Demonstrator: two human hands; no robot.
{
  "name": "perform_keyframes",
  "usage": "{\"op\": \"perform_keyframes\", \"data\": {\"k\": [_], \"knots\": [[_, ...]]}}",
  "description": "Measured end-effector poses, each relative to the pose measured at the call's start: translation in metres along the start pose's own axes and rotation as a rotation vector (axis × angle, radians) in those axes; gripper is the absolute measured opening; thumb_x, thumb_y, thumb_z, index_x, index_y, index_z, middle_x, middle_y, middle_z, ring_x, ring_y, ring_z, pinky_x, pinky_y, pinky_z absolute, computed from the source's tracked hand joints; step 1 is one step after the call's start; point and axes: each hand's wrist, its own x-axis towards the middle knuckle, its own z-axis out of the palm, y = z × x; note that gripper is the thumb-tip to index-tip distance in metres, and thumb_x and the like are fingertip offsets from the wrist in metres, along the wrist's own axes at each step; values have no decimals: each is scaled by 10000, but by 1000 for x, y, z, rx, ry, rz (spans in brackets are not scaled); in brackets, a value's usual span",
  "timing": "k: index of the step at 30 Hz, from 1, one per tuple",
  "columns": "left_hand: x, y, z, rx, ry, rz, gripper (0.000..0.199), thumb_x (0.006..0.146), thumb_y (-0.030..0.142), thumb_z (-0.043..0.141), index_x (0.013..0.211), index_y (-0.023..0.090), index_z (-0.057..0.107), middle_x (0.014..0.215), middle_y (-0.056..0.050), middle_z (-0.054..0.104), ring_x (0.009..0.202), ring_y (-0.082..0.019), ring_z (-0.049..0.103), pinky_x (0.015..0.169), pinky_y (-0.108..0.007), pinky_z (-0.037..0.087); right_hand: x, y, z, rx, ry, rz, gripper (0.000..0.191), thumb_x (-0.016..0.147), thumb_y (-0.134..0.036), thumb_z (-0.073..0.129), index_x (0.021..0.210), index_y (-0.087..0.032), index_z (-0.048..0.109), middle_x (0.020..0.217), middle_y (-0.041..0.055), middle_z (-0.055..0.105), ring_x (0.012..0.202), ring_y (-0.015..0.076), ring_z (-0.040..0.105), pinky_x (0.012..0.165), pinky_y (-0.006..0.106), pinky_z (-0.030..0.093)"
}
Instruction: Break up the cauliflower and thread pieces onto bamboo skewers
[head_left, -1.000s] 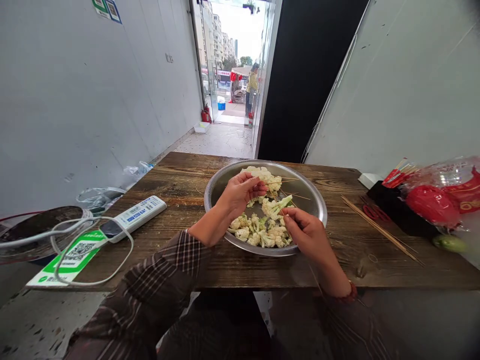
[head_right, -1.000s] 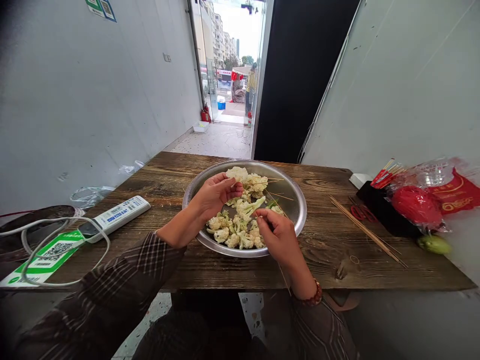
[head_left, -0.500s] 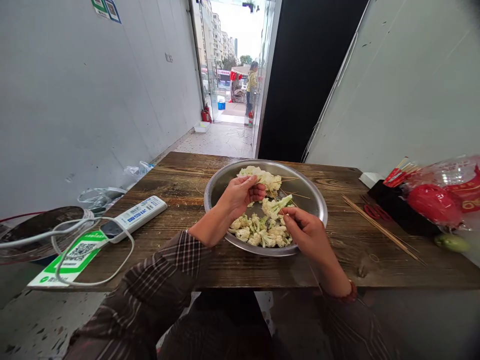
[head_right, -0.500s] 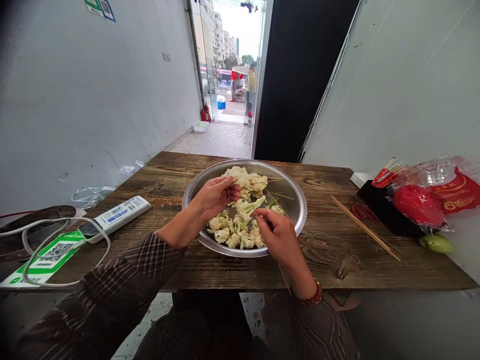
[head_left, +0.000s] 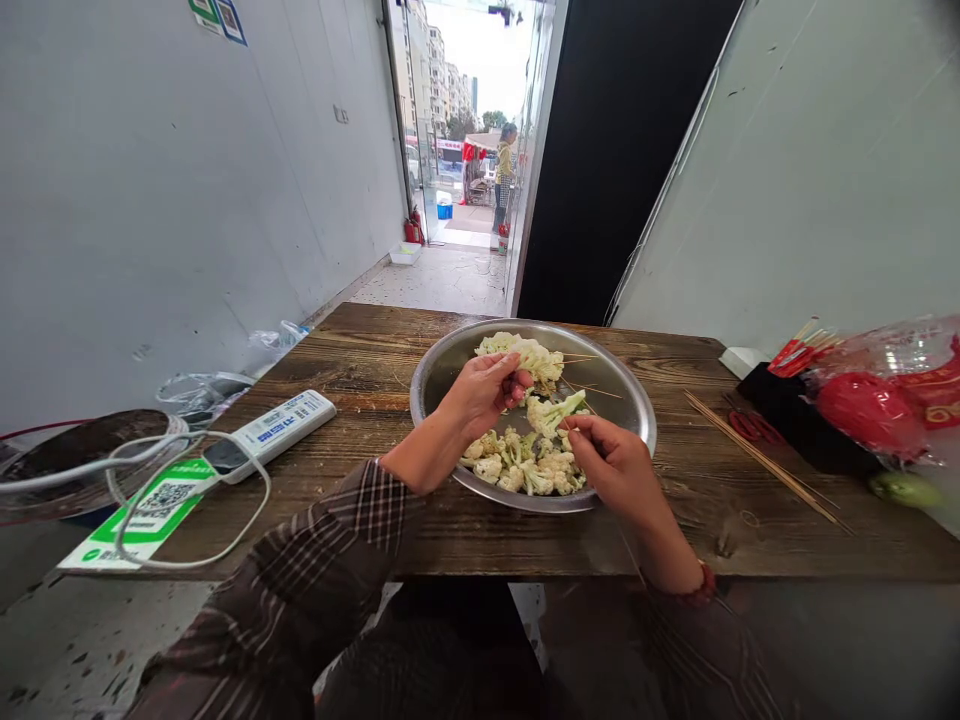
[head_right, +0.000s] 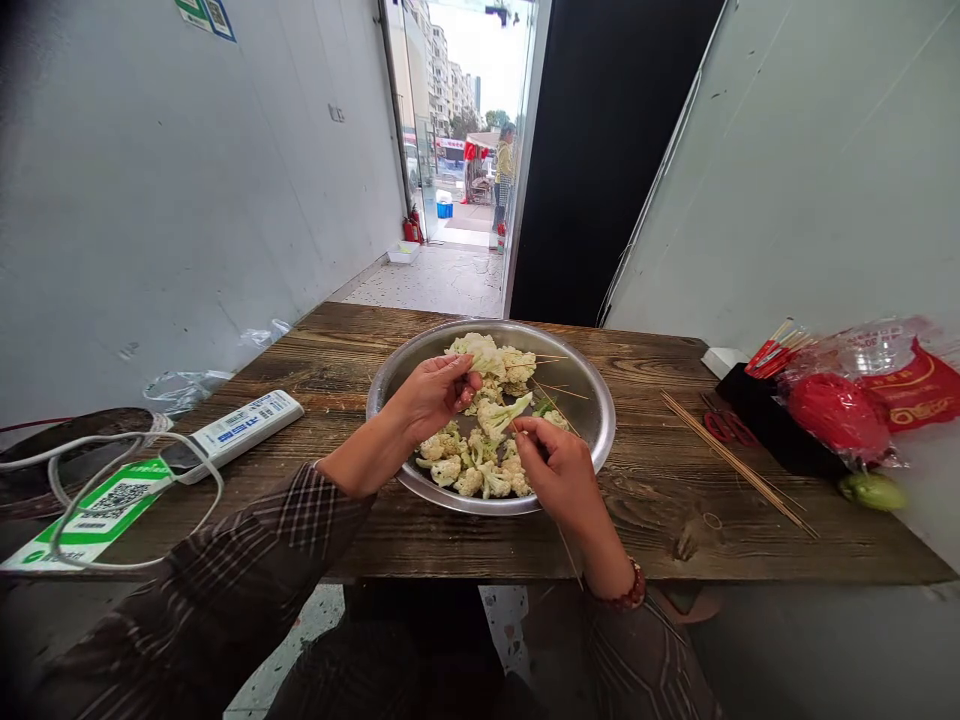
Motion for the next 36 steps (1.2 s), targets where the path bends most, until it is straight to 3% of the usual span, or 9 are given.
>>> {"op": "perform_keyframes", "data": {"k": [15,24,36], "knots": [[-2,1,0,-7,-100,-42,228,808,300,643,719,110,552,627,-50,625,459,-61,517,411,-153,353,-1,0,0,33,30,13,257,877,-318,501,963,-161,686,671,14,617,547,118,487,509,231,368],[-2,-1,-2,60,-103,-3,340,725,352,721,616,121,496,531,8,528,375,-20,384,351,-147,213,0,0,0,-9,42,-8,254,868,-316,520,932,-164,713,726,37,682,581,131,546,539,241,412],[-3,1,-5,53,-115,-89,333,731,370,725,651,103,542,487,34,457,349,1,297,347,-141,156,-1,2,1,40,109,-47,218,838,-312,576,912,-200,748,900,74,749,761,204,682,667,313,530]]}}
